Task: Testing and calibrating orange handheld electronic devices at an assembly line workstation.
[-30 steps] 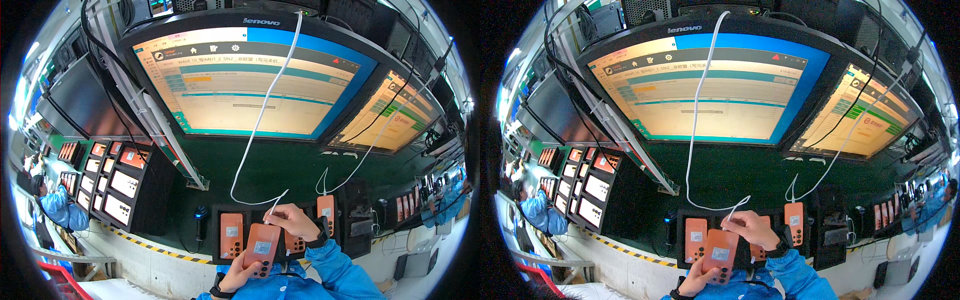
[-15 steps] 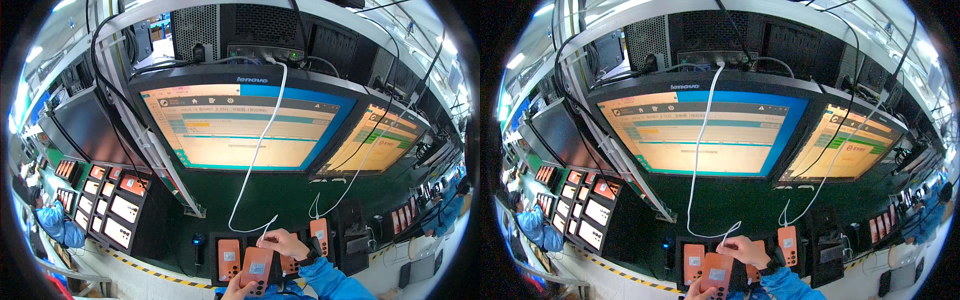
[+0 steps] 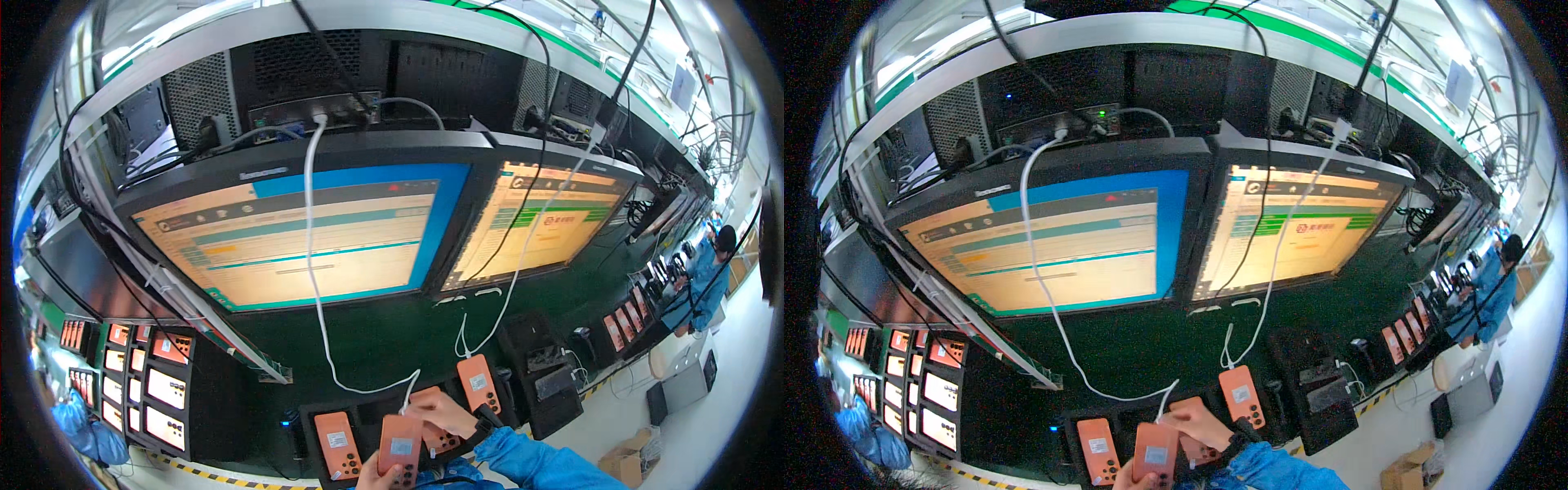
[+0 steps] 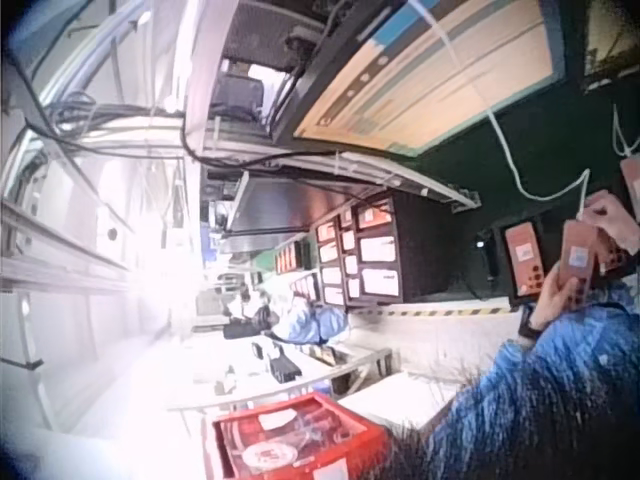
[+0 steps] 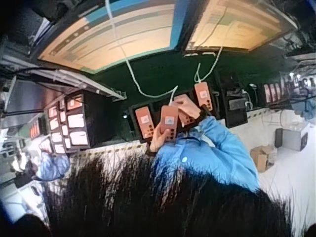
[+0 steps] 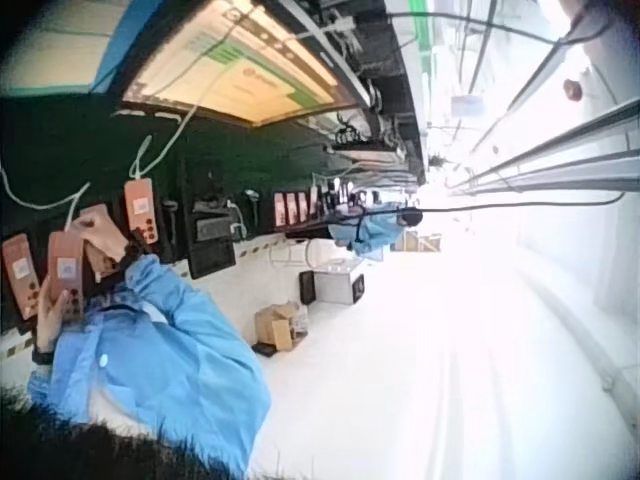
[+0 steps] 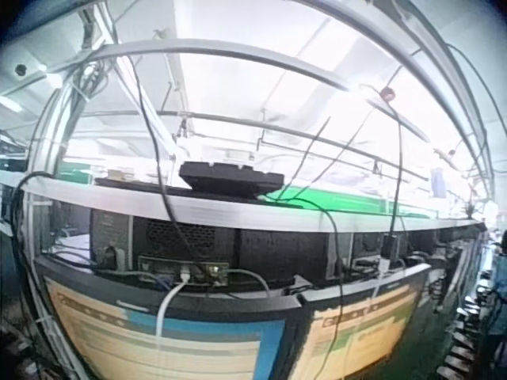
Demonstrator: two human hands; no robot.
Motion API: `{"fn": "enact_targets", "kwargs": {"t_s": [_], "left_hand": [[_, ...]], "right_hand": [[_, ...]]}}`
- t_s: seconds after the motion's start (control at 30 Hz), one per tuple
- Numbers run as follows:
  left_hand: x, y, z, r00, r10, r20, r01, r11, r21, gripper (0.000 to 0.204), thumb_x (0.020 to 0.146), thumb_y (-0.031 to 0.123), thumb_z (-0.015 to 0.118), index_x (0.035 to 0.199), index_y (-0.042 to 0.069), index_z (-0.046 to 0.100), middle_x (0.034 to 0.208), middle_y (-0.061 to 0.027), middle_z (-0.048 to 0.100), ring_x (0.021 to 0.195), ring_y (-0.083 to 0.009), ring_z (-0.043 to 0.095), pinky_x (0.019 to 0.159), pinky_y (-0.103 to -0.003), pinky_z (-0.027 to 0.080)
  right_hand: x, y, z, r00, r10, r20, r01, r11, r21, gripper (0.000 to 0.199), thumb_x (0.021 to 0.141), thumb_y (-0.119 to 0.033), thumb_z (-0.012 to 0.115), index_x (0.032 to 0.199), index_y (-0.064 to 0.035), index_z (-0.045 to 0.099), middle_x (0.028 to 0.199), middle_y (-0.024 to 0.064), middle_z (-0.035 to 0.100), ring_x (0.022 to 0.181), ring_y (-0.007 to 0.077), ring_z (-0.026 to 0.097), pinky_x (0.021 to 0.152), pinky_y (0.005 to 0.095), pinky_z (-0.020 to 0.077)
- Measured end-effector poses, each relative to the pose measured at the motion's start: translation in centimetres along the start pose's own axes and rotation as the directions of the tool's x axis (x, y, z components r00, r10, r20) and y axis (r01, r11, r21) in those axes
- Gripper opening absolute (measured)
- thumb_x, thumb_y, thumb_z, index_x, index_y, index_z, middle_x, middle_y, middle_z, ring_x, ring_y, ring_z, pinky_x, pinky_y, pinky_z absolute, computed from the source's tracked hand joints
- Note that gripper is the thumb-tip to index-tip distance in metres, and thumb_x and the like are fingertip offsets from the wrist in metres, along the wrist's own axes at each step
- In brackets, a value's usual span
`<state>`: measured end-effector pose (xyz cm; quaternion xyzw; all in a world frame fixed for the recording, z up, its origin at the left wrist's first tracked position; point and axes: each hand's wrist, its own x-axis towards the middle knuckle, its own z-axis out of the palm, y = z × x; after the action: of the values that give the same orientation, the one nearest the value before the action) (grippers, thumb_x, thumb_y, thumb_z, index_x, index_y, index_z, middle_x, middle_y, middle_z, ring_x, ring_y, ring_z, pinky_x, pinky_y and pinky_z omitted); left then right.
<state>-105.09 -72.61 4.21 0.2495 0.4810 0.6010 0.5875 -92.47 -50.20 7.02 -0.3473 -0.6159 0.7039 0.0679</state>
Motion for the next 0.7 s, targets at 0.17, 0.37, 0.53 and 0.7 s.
{"fn": "enact_targets", "kwargs": {"t_s": [0.17, 0.37, 0.53, 0.7], "left_hand": [[6.4, -1.3, -0.4, 0.942, 0.079, -0.326, -0.062, 0.996, 0.064, 0.033, 0.091, -0.003, 0.056, 0.123, -0.001, 0.046, 0.109, -0.0093, 0.063, 0.096, -0.0139, 0.062, 0.084, -0.028, 0.051], [4.9, 1.8, 2.5, 0.770, 0.345, -0.537, 0.049, 0.807, 0.589, 0.052, 0.087, 0.003, 0.062, 0.133, -0.004, 0.039, 0.130, -0.0197, 0.047, 0.119, -0.0272, 0.049, 0.097, -0.038, 0.042], [2.6, 5.1, 6.1, 0.745, 0.502, -0.440, -0.067, 0.712, 0.699, 0.053, 0.092, 0.006, 0.061, 0.141, 0.004, 0.040, 0.111, -0.0076, 0.063, 0.094, -0.0133, 0.060, 0.077, -0.028, 0.051], [8.0, 2.6, 12.4, 0.927, 0.322, -0.190, -0.173, 0.820, 0.546, 0.043, 0.085, 0.008, 0.068, 0.124, -0.002, 0.053, 0.115, -0.0142, 0.061, 0.098, -0.0197, 0.063, 0.086, -0.034, 0.050]], "right_hand": [[-2.7, 1.8, -7.6, 0.640, -0.398, -0.657, 0.049, 0.875, -0.482, 0.022, 0.087, -0.022, 0.067, 0.099, -0.0043, 0.069, 0.089, 0.0107, 0.068, 0.076, 0.0182, 0.065, 0.063, 0.0321, 0.0490], [0.6, 3.5, -15.0, 0.647, -0.658, -0.386, 0.009, 0.513, -0.858, 0.023, 0.083, -0.032, 0.066, 0.088, -0.0105, 0.071, 0.098, 0.0090, 0.068, 0.097, 0.0346, 0.058, 0.085, 0.0478, 0.0447], [2.0, 1.5, -15.0, 0.717, -0.645, -0.266, 0.241, 0.587, -0.773, 0.029, 0.086, -0.030, 0.064, 0.075, -0.0028, 0.066, 0.073, 0.0145, 0.064, 0.075, 0.0350, 0.062, 0.064, 0.0465, 0.0459], [-2.0, -2.1, -13.3, 0.775, -0.573, -0.268, 0.348, 0.740, -0.576, 0.024, 0.093, -0.024, 0.059, 0.085, -0.0011, 0.062, 0.067, 0.0155, 0.059, 0.055, 0.0308, 0.056, 0.051, 0.0384, 0.0394]]}}
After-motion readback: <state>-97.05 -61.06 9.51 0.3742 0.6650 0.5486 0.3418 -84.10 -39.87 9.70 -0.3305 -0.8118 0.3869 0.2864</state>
